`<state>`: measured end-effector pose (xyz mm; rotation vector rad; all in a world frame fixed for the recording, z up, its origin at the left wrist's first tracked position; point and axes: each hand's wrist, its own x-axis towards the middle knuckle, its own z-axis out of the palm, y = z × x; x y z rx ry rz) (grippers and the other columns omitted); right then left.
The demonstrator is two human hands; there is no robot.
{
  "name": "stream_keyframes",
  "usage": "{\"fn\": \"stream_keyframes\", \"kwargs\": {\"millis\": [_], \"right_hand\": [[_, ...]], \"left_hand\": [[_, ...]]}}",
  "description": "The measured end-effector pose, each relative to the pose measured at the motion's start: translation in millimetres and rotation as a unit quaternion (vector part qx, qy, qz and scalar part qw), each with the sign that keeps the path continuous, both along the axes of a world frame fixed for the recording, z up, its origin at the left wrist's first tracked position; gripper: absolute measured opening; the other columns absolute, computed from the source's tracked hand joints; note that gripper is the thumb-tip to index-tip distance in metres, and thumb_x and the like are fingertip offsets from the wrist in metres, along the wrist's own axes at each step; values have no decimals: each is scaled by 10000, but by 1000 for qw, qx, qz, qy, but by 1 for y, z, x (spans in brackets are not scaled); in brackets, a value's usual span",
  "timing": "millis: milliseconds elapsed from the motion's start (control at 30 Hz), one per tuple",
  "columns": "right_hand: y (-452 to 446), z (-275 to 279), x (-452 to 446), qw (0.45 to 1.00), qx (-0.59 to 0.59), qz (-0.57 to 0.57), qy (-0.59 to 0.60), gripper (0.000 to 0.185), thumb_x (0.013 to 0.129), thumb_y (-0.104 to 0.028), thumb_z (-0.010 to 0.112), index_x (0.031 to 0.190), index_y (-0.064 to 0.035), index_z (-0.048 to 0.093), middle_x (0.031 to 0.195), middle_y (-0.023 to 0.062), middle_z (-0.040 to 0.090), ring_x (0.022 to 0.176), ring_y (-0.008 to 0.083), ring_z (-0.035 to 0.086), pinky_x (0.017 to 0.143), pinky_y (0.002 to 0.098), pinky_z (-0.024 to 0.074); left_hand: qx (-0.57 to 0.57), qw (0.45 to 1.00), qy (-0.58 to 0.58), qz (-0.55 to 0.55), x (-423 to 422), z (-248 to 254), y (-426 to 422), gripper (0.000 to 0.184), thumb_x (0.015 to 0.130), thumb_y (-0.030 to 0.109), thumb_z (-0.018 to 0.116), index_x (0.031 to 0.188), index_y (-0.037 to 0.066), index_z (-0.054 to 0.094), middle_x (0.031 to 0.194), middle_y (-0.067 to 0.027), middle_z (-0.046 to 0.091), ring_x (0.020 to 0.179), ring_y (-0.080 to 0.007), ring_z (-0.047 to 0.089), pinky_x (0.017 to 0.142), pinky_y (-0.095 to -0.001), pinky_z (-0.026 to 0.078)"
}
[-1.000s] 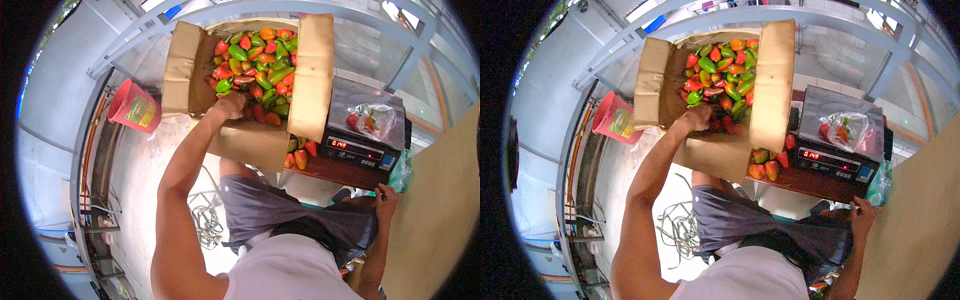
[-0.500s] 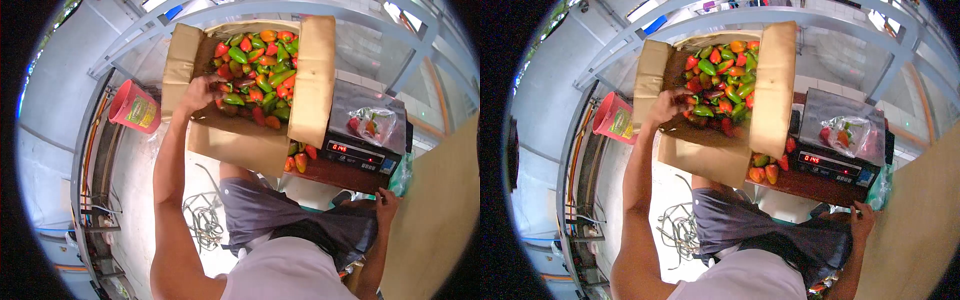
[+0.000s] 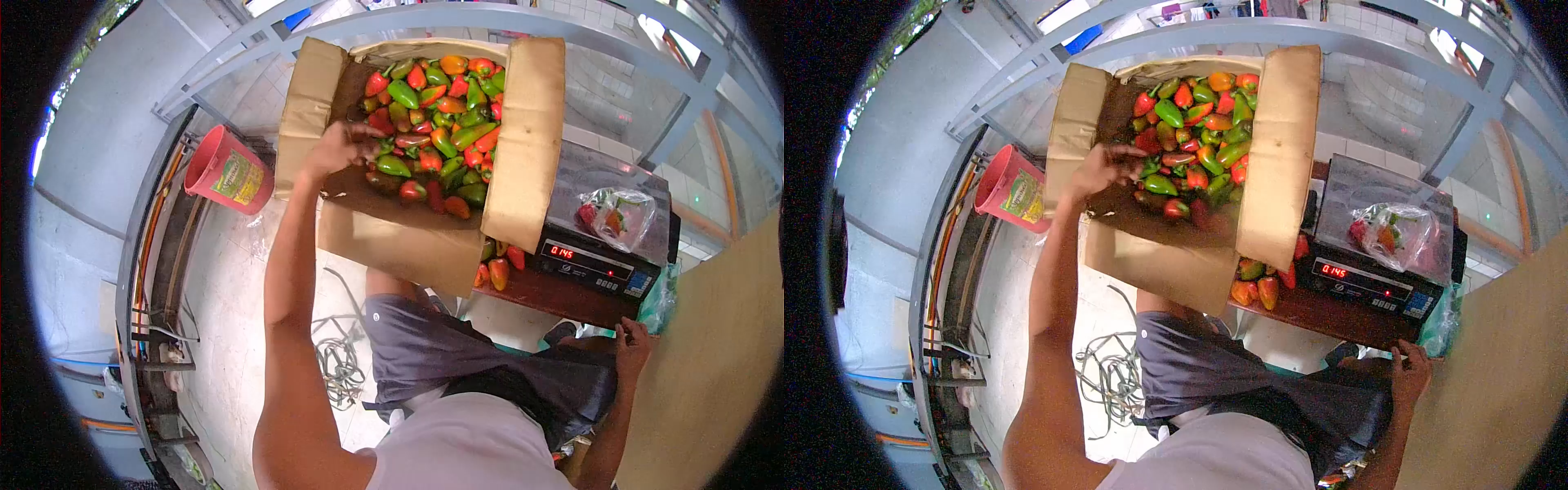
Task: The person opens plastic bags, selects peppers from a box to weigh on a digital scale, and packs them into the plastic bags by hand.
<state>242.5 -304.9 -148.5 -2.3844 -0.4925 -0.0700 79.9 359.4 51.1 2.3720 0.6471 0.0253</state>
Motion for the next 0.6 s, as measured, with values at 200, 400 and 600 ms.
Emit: {"fn": "stream_keyframes", "kwargs": {"millis": [200,400,600], "right_hand": [[2,10,0,999,1,-18,39,205,805,-119,774,995,-50,742,985,118,709,874,255,680,801,364,537],[-6,-2,4,1000,-24,-7,2,199,791,-123,782,976,-60,744,981,115,710,871,279,681,806,390,532],[6,9,0,1000,-5,-8,-6,210,775,-111,791,975,-64,745,953,115,705,858,272,681,779,375,531]], "left_hand": [[362,917,127,109,34,-53,-5,546,765,447,789,1077,30,623,1048,-189,679,1019,-357,666,884,-453,545],[400,901,156,66,41,-54,-12,525,798,433,766,1129,50,627,1073,-162,692,1012,-353,674,861,-427,557],[236,971,-27,28,54,-13,29,292,778,244,712,1010,68,710,965,-190,721,916,-343,698,793,-457,551]]}}
